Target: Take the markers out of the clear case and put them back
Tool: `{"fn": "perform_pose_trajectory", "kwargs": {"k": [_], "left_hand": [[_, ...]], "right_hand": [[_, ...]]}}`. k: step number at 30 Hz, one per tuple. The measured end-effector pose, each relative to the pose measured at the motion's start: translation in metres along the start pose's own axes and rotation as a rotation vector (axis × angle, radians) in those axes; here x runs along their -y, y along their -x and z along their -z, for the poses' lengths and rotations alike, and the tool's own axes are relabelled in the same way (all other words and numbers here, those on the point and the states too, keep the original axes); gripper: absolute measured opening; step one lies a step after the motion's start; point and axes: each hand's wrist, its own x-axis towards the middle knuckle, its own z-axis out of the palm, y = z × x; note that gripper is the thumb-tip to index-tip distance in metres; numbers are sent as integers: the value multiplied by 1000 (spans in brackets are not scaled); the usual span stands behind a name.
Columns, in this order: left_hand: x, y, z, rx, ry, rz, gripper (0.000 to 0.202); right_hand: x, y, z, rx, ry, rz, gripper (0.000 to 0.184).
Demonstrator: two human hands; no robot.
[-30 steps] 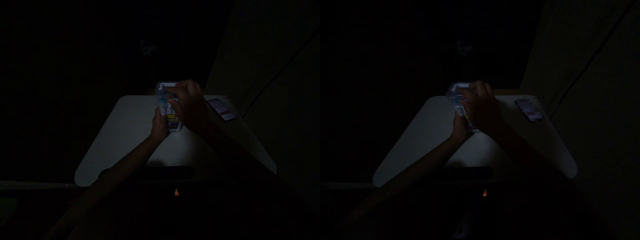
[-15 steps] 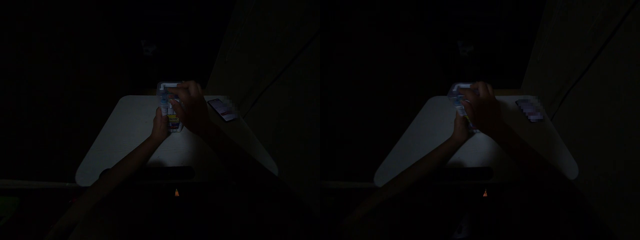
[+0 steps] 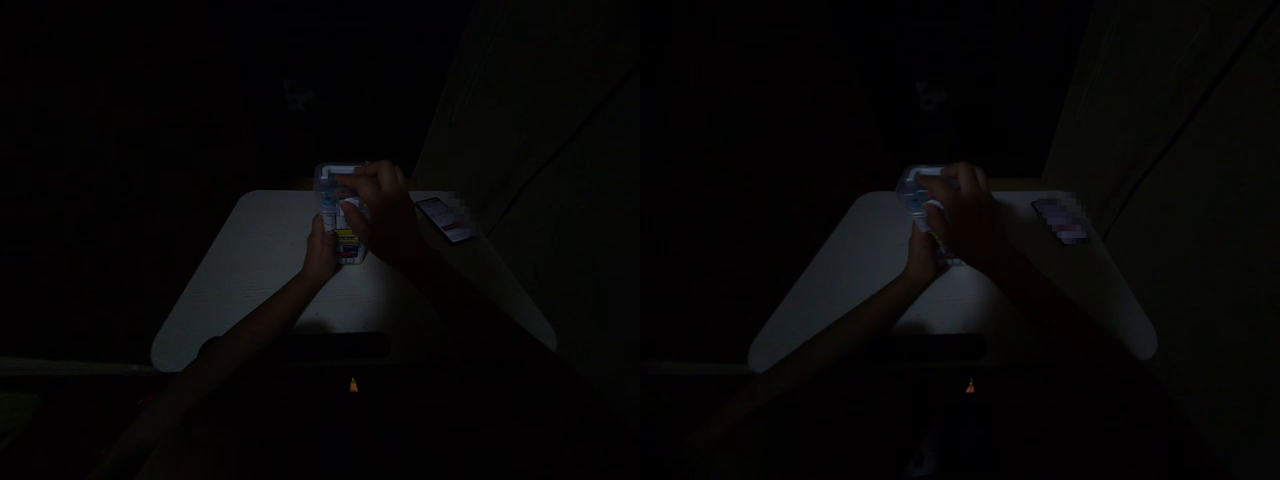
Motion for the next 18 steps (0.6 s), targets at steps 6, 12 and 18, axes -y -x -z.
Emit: {"fn": "perform_pose_trajectory", "kwargs": {"k": [6, 12, 18], "left_hand": [[3, 2, -1, 13, 20, 30, 62], [9, 4, 0, 10, 11, 69, 57], [0, 3, 1, 21, 34, 91, 61]], "right_hand": [[7, 0, -2, -16, 5, -44, 39], [14, -1, 0, 5, 46, -91, 40], [16, -3, -3, -68, 3, -119, 35]]}}
